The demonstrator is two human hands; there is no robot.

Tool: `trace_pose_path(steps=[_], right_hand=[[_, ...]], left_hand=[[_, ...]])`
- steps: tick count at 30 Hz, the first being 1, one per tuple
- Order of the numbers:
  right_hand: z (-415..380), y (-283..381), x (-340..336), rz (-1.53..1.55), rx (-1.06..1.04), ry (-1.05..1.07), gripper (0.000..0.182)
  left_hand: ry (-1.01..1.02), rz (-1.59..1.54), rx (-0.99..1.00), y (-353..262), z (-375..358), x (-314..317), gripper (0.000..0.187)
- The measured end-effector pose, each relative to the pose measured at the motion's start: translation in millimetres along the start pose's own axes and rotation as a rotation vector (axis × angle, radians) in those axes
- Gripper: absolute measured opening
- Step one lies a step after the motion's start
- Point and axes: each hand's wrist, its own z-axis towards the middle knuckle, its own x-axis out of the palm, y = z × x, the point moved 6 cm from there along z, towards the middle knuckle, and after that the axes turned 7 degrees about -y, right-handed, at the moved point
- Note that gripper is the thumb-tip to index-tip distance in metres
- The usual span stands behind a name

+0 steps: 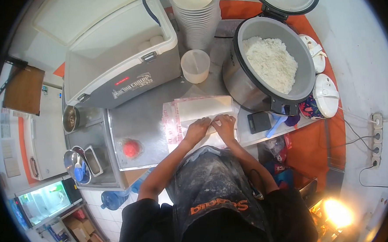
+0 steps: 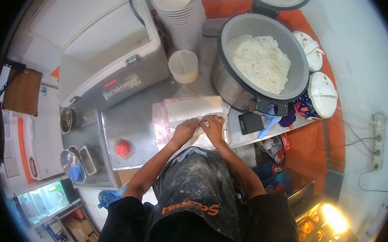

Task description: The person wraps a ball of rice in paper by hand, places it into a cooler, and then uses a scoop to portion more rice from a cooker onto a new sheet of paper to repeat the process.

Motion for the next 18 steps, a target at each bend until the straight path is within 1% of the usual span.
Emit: trace_pose_path(steps=[1,2,4,5,6,7,8,9,11,12,14,15,16,17,18], right_hand=[[2,-1,-1,-0.048,-0.020,0.004,0.022],[6,-3,-2,-0.047,-0.021,0.004,0.022],[11,-2,-4,-0.125,-0.126,0.026,0.036],[12,-4,-8,-0.124,-0.125,0.028,0.036],[14,0,-18,-0.104,-0.197,-0.036,0.041],[17,8,-31,-0.085,-0.270,-0.101,0.046],[16,15,-42,-0.094,-0.302,-0.129,0.048],[21,23,-55,-0.095,-0.301,-0.127,0.048],[24,40,-70,-0.245,-0.490,-0.040,0.037],[23,22,-68,-0.251,-0.486,-0.041,0.037],[11,-24,-37,-0.191,-0.540,0.332,0.016],[13,-22,-42,-0.191,-0.542,0.329,0.016],[19,-30,-44,-0.366,-0.403,0.378,0.010],[24,-40,-48,-0.538,-0.260,0.424,0.008],[31,-35,-59,-0.452,-0.236,0.344,0.008]], left_hand=[[-0.009,-0.022,-0.016,-2,0,-2,0.025],[-0.018,-0.043,-0.032,-2,1,-3,0.027],[-0.052,-0.062,-0.029,-1,-1,-4,0.028],[-0.085,-0.084,-0.020,-1,-1,-5,0.030],[-0.084,-0.085,-0.021,0,-2,-4,0.030],[-0.111,-0.076,0.048,-1,-2,-5,0.025],[-0.137,-0.067,0.116,-3,-2,-7,0.019],[-0.136,-0.070,0.115,-2,-3,-7,0.019],[-0.113,0.000,0.118,-4,-5,-5,0.007],[-0.111,-0.005,0.122,-5,-5,-4,0.007],[-0.092,-0.004,0.158,-6,-6,-5,0.006],[-0.093,-0.002,0.159,-6,-7,-5,0.006],[-0.092,-0.017,0.159,-6,-8,-4,0.005],[-0.090,-0.034,0.158,-7,-9,-4,0.005],[-0.093,-0.033,0.155,-7,-11,-2,0.005]])
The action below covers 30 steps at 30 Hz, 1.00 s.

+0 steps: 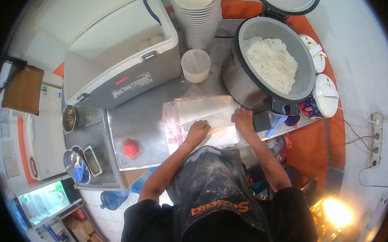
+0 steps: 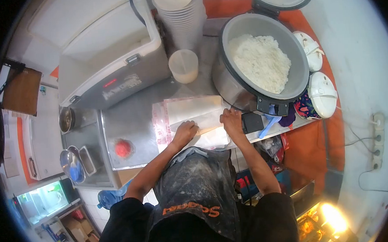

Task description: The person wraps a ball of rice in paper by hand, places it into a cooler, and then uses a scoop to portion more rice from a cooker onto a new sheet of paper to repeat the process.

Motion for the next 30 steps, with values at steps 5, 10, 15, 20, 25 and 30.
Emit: trace_pose_path(steps=[5,10,15,20,25,30], right_hand=[[16,38,-6,0.863,0.103,0.066,0.010],[12,18,67,0.663,0.272,0.047,0.014],[-9,23,74,0.445,0.292,0.097,0.020],[-27,47,56,0.169,0.059,0.093,0.027],[-28,53,43,0.090,-0.177,-0.127,0.033],[-25,38,58,0.006,-0.341,-0.185,0.027]], left_hand=[[0.085,-0.084,-0.186,1,-13,12,0.008],[-0.026,-0.263,-0.390,5,-14,5,0.011],[-0.145,-0.359,-0.637,25,-38,7,0.014],[-0.133,-0.137,-0.534,41,-59,2,0.020],[-0.074,0.064,-0.298,12,-51,-13,0.028],[0.042,0.202,-0.105,9,-52,-7,0.037]])
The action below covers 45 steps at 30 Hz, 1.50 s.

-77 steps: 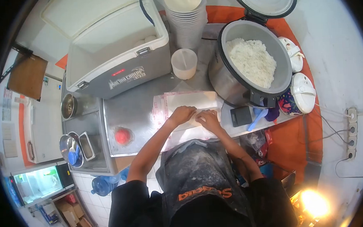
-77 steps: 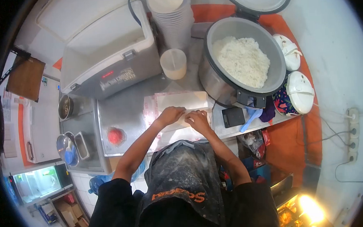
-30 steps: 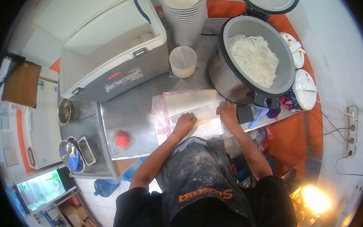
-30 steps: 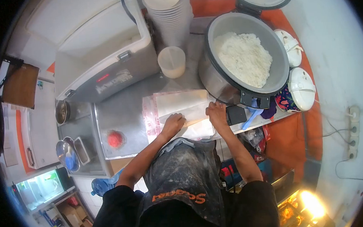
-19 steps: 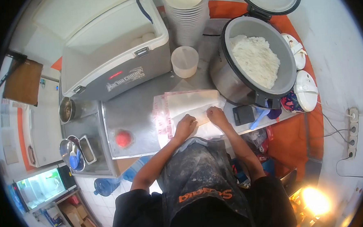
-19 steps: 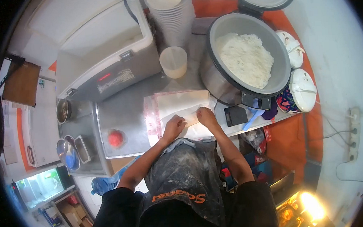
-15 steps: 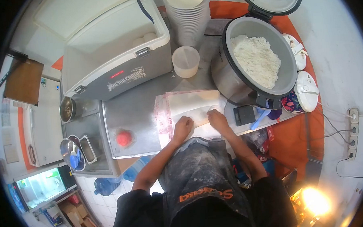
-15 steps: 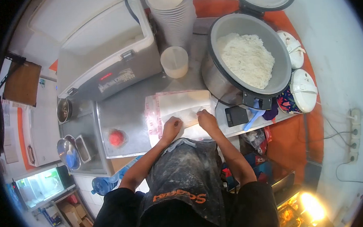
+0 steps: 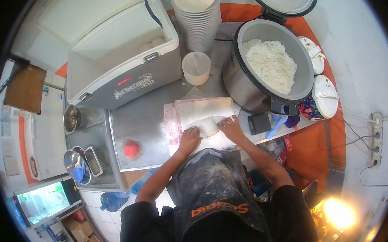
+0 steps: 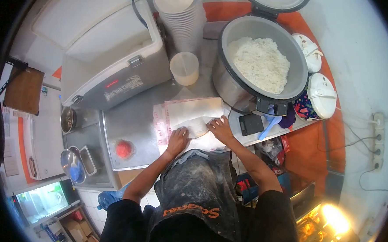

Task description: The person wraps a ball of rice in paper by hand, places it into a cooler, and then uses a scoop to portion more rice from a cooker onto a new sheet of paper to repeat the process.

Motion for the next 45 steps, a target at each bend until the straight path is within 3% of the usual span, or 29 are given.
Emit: trace_pose_path(steps=[3,4,6,8,10,12,13,15,17,19,21,25,29,31,32,34,35,37,38,39,41,42,43,45], right_hand=[[0,-4,-2,0.024,-0.056,0.052,0.024],[3,-5,-2,0.066,-0.061,0.065,0.024],[10,-8,-2,0.130,-0.037,0.065,0.024],[14,-9,-1,0.196,-0.005,0.069,0.024],[23,-16,12,0.181,0.122,0.294,0.021],[31,-23,18,0.245,0.210,0.318,0.019],[32,-27,21,0.313,0.299,0.346,0.018],[34,-30,20,0.317,0.383,0.380,0.018],[36,-31,16,0.319,0.459,0.416,0.019],[37,-21,11,0.269,0.246,0.314,0.016],[32,-17,12,0.262,0.287,0.252,0.017],[24,-14,21,0.261,0.283,0.063,0.019],[24,-22,25,0.415,0.463,0.181,0.015],[22,-28,31,0.994,0.636,0.220,0.011],[23,-32,28,0.993,0.620,0.220,0.011],[20,-31,9,1.532,0.822,0.139,0.013],[22,-27,-2,1.533,0.815,0.147,0.013],[33,-10,-36,2.330,0.988,-0.160,0.023],[41,-2,-56,2.464,1.001,-0.212,0.026],[42,5,-50,2.472,1.003,-0.197,0.026],[48,-6,-48,1.781,0.897,-0.411,0.019],[58,0,-100,1.123,0.703,-0.461,0.019],[59,-5,-92,1.133,0.699,-0.455,0.019],[61,-24,-79,1.472,0.864,-0.647,0.028]], left_hand=[[0.057,-0.031,0.089,16,1,14,0.029],[0.049,-0.027,0.087,22,3,13,0.029],[0.226,-0.167,0.019,36,5,24,0.022],[0.206,-0.203,0.026,43,12,27,0.020],[0.184,-0.239,0.038,43,19,26,0.018],[0.091,-0.416,-0.179,51,27,24,0.013],[0.090,-0.414,-0.177,43,32,16,0.013],[0.089,-0.488,-0.654,56,26,16,0.009],[0.074,-0.402,-0.566,52,28,21,0.008],[0.058,-0.317,-0.479,47,25,26,0.009],[0.069,-0.097,-0.351,38,22,30,0.010],[0.034,-0.055,-0.326,31,17,27,0.010],[-0.102,-0.107,-0.286,26,17,12,0.008],[-0.139,-0.191,-0.316,24,15,3,0.012],[-0.190,-0.318,-0.310,19,16,-2,0.014],[-0.285,-0.515,-0.274,0,25,-26,0.019],[-0.291,-0.511,-0.281,-14,33,-39,0.019],[-0.390,-0.647,-0.266,-47,51,-74,0.020],[-0.419,-0.591,-0.221,-65,62,-98,0.023],[-0.421,-0.582,-0.231,-74,68,-106,0.023],[-0.451,-0.321,-0.152,-88,79,-122,0.023],[-0.451,-0.312,-0.159,-92,82,-128,0.023],[-0.444,-0.228,-0.147,-98,86,-134,0.023],[-0.437,-0.134,-0.142,-106,90,-143,0.023]])
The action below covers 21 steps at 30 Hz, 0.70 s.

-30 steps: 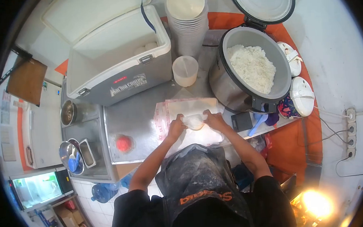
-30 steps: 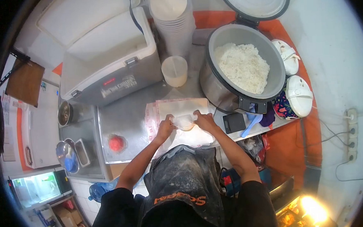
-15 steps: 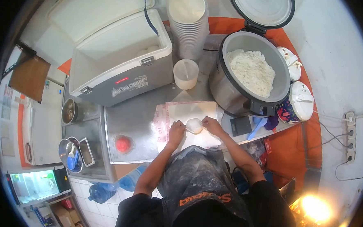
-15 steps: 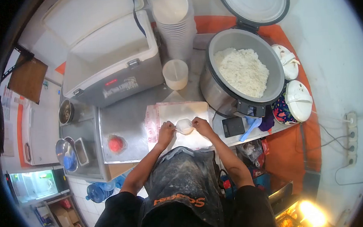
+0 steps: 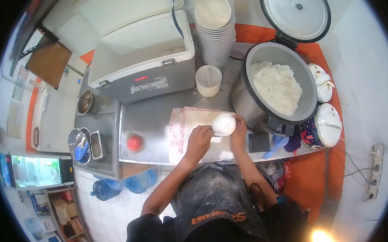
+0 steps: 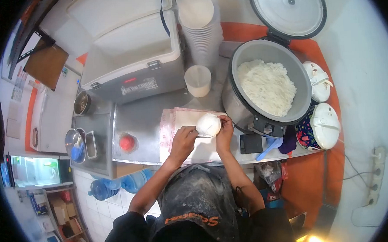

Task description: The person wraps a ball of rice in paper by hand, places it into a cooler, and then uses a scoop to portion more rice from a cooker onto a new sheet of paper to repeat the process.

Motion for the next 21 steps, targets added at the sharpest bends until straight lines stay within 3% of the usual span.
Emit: trace_pose_path(steps=[2,4,5,7,8,10,11,13,14,15,16,19,21], right_hand=[[8,8,-3,-0.036,0.034,0.007,0.031],[5,30,15,-0.094,0.244,0.305,0.028],[13,45,13,-0.088,0.244,0.301,0.028],[13,57,12,0.118,0.696,0.368,0.034],[14,73,15,0.111,0.689,0.371,0.034],[12,100,30,-0.230,0.512,0.507,0.038],[15,102,41,-0.479,0.126,0.621,0.041],[8,109,61,-0.452,0.162,0.638,0.042],[5,110,71,-0.424,0.201,0.651,0.043],[-3,101,80,-0.099,0.445,0.625,0.047],[-10,97,88,-0.094,0.444,0.628,0.047],[-32,83,131,0.326,0.605,0.534,0.048],[-41,65,160,0.402,0.723,0.469,0.048]], left_hand=[[0.031,0.082,0.029,-6,3,-1,0.023],[0.032,0.110,0.061,-10,10,-6,0.024],[0.035,0.128,0.100,-11,14,-10,0.025],[0.070,0.144,0.128,-14,24,-20,0.025],[0.093,0.162,0.152,-15,29,-22,0.026],[0.099,0.160,0.196,-21,39,-31,0.028],[0.131,0.133,0.237,-25,41,-35,0.028],[0.162,0.115,0.287,-21,48,-49,0.028],[0.133,-0.038,0.188,-9,52,-61,0.027],[0.106,-0.190,0.086,3,56,-74,0.026],[0.108,-0.185,0.087,9,57,-85,0.026],[0.069,-0.724,-0.501,55,55,-105,0.021],[-0.014,-0.597,-0.534,69,50,-122,0.020]])
